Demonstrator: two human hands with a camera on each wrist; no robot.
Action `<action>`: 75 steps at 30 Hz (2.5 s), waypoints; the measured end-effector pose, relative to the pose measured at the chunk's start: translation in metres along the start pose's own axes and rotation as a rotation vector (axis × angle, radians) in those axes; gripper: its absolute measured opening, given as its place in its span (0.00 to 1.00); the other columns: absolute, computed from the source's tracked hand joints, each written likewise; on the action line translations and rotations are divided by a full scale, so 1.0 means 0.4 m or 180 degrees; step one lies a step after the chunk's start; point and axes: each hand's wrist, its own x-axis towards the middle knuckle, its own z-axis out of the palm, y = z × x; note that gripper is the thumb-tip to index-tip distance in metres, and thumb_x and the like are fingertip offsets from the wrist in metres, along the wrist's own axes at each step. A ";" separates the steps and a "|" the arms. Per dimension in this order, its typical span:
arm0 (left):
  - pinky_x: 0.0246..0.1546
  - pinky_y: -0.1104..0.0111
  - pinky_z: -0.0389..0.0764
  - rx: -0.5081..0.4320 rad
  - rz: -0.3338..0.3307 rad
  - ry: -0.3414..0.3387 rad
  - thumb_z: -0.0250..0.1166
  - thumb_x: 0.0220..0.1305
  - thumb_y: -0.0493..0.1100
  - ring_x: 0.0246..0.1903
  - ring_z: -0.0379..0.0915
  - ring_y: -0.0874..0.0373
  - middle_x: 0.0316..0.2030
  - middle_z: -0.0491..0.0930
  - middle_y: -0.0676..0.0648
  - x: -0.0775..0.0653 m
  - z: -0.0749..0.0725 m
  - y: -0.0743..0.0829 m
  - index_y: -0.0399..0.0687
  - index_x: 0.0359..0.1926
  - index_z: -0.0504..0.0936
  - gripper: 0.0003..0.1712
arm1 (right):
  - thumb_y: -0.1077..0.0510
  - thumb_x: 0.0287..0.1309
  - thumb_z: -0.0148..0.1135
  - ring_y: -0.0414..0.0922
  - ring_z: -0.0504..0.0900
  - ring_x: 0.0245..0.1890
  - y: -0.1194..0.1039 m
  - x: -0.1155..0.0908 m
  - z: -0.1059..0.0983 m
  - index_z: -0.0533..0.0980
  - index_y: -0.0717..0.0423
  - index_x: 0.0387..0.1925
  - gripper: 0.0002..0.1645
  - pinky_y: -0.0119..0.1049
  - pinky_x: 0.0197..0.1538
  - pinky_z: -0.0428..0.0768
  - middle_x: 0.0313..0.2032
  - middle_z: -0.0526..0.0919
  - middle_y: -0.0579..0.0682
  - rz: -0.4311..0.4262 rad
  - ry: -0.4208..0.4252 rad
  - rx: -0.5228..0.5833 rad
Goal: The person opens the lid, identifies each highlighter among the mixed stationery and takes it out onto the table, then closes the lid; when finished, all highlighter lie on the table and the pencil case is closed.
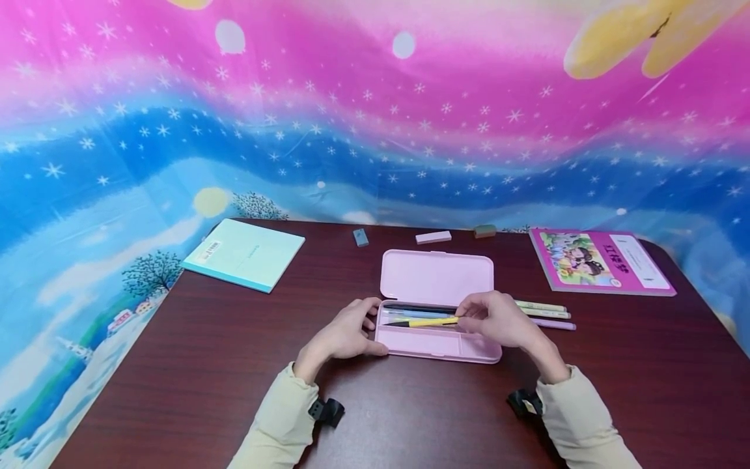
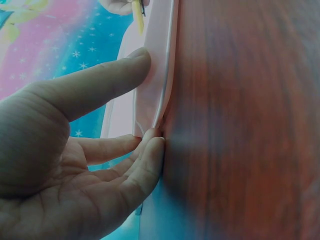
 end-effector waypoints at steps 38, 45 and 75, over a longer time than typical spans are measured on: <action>0.43 0.65 0.77 -0.0078 -0.0047 -0.0015 0.79 0.42 0.39 0.42 0.71 0.55 0.49 0.70 0.42 0.000 -0.001 0.004 0.36 0.62 0.67 0.46 | 0.65 0.61 0.62 0.38 0.84 0.30 0.058 -0.064 -0.142 0.78 0.67 0.39 0.07 0.30 0.36 0.82 0.30 0.84 0.42 -0.0266 0.0904 0.1252; 0.42 0.64 0.77 -0.0047 -0.0019 -0.0011 0.79 0.43 0.39 0.41 0.71 0.55 0.48 0.70 0.43 0.000 0.000 -0.002 0.36 0.62 0.67 0.46 | 0.67 0.60 0.61 0.38 0.85 0.31 0.095 -0.110 -0.174 0.80 0.62 0.38 0.05 0.28 0.38 0.81 0.31 0.85 0.41 -0.0224 0.1158 0.1283; 0.43 0.65 0.76 -0.0089 -0.0055 0.0010 0.79 0.43 0.39 0.42 0.70 0.55 0.50 0.70 0.43 0.002 0.002 0.002 0.35 0.63 0.66 0.46 | 0.62 0.64 0.59 0.39 0.84 0.30 0.291 -0.301 -0.228 0.79 0.60 0.40 0.07 0.28 0.34 0.81 0.31 0.86 0.44 0.0616 0.1202 0.0911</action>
